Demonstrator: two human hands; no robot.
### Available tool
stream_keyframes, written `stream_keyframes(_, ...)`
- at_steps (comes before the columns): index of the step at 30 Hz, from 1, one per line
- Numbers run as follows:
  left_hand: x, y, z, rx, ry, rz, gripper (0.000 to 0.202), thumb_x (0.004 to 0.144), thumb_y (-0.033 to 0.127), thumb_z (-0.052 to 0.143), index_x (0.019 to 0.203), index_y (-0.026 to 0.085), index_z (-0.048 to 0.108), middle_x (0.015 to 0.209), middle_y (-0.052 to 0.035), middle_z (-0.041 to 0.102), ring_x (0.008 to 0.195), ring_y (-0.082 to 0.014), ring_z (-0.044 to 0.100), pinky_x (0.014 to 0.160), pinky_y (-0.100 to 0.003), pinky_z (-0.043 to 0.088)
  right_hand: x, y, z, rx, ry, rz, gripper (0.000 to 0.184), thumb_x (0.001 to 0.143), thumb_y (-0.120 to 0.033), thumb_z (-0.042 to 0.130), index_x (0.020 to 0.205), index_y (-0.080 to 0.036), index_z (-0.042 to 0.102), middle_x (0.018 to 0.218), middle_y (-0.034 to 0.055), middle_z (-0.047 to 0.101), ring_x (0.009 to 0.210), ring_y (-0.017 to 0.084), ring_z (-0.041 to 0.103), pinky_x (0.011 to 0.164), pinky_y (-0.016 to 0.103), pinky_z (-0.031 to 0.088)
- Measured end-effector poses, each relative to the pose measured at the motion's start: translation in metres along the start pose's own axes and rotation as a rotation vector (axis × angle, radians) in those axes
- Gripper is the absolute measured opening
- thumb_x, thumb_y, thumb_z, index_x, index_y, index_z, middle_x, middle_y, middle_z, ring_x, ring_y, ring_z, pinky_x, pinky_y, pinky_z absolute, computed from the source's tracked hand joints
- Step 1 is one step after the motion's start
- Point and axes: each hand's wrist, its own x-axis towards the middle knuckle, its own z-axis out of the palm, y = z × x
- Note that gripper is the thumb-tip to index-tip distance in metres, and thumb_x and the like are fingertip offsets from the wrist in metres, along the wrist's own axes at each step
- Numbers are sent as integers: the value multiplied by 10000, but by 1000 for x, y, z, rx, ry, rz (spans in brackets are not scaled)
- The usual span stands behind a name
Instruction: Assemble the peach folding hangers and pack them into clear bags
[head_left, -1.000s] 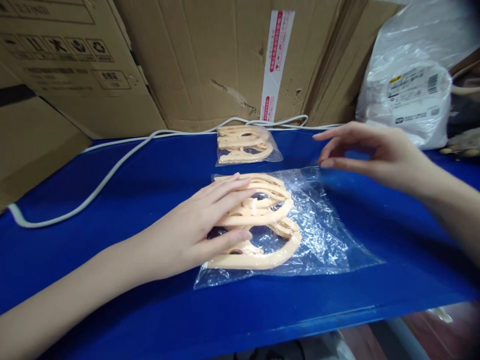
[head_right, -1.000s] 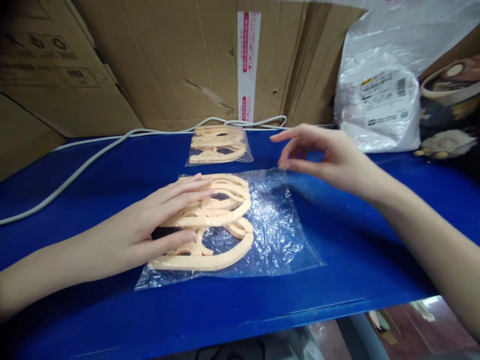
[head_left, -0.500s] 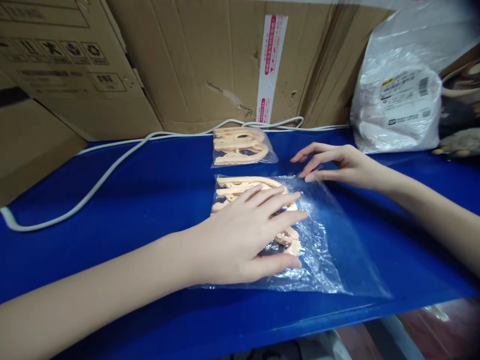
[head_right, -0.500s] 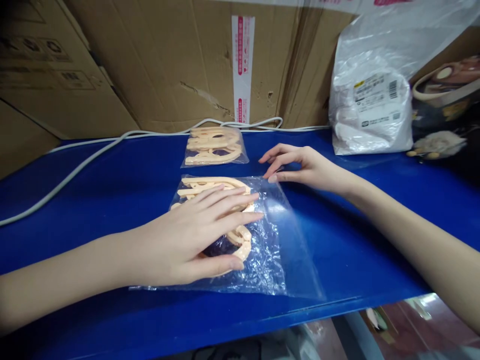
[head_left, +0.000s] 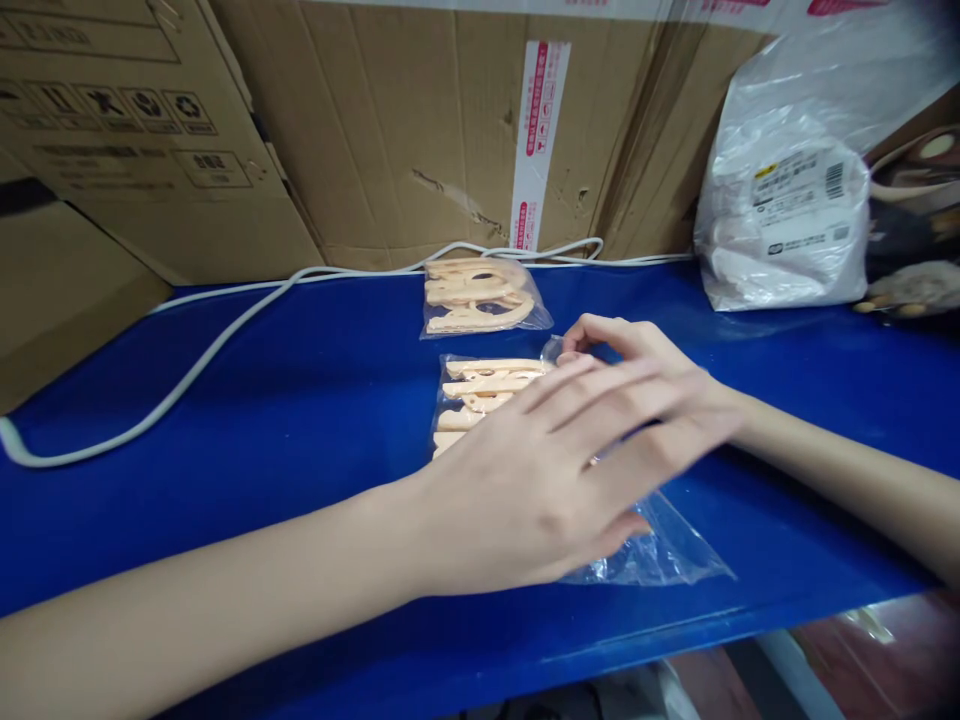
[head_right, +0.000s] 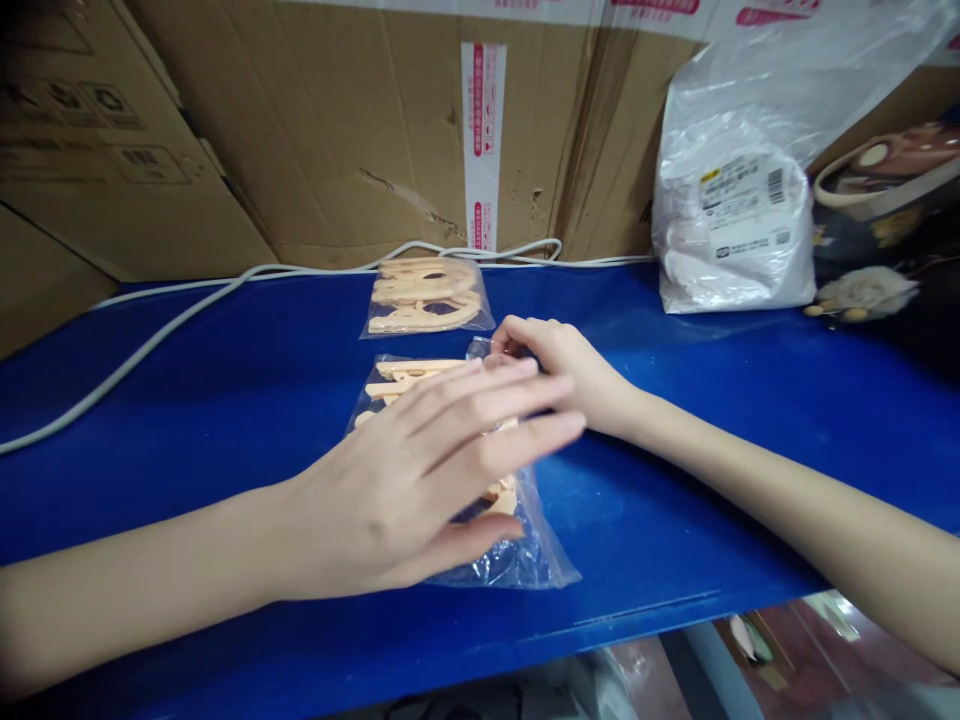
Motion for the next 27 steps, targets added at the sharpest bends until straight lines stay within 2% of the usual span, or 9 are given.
stream_keyframes(3, 5, 0, 4, 63, 89, 157, 222, 1032, 164, 517, 1130, 172, 716, 1189, -28, 769, 1184, -188, 669, 1157, -366, 452, 0, -3, 3, -127, 36, -27, 153, 962, -312, 547, 849, -212, 577, 810, 30, 692, 736, 184, 592, 725, 335, 424)
stream_keyframes(5, 3, 0, 3, 68, 90, 202, 253, 1018, 157, 488, 930, 187, 723, 991, -5, 784, 982, -174, 700, 1058, -355, 507, -1, -2, 4, -218, 56, -75, 153, 984, -309, 538, 872, -212, 575, 827, 29, 699, 739, 183, 593, 737, 338, 420)
stream_keyframes(7, -3, -1, 0, 55, 55, 193, 239, 971, 152, 493, 859, 180, 702, 895, -6, 762, 824, -172, 668, 940, -354, 549, -2, 1, 5, -268, 62, -107, 114, 995, -300, 543, 930, -213, 578, 849, 26, 701, 752, 183, 611, 751, 339, 428)
stream_keyframes(9, -11, 0, -4, 53, 32, 161, 191, 911, 132, 518, 823, 175, 682, 859, -5, 744, 755, -168, 632, 863, -348, 560, -3, 3, 5, -262, 89, -110, 104, 988, -308, 578, 1034, -215, 567, 852, 16, 680, 753, 182, 622, 741, 332, 448)
stream_keyframes(12, -22, 3, -11, 68, -40, 128, 163, 867, 99, 531, 800, 167, 663, 847, -14, 727, 745, -164, 625, 835, -332, 562, -3, 5, 5, -243, 177, -134, 235, 949, -327, 659, 1107, -213, 526, 912, 26, 645, 769, 185, 623, 712, 325, 482)
stream_keyframes(14, -27, 8, -14, 98, -98, 111, 142, 893, 124, 546, 833, 160, 669, 841, -23, 710, 750, -170, 633, 844, -333, 569, -3, 5, 4, -314, 206, -194, 194, 951, -321, 664, 1060, -207, 551, 996, 63, 642, 840, 206, 632, 741, 344, 491)
stream_keyframes(16, -30, 16, -16, 171, -113, 128, 140, 937, 164, 548, 898, 154, 682, 845, -36, 707, 779, -185, 660, 873, -349, 574, -2, 5, 4, -446, 195, -272, 110, 988, -303, 616, 1027, -200, 614, 1051, 95, 652, 915, 235, 639, 782, 373, 477)
stream_keyframes(20, -32, 30, -16, 347, -133, 196, 240, 989, 156, 466, 1028, 148, 703, 915, -65, 747, 837, -215, 716, 913, -388, 585, 1, 3, 4, -583, 108, -373, 223, 1054, -298, 504, 1036, -201, 705, 1051, 99, 705, 918, 239, 646, 794, 387, 431)
stream_keyframes(27, -36, 34, -13, 418, -126, 242, 344, 980, 125, 423, 1000, 144, 766, 986, -64, 769, 834, -209, 727, 900, -350, 603, 17, -7, -4, -211, -152, -170, 268, 1045, -383, 506, 1073, -203, 703, 1039, 74, 736, 944, 215, 676, 838, 351, 476)
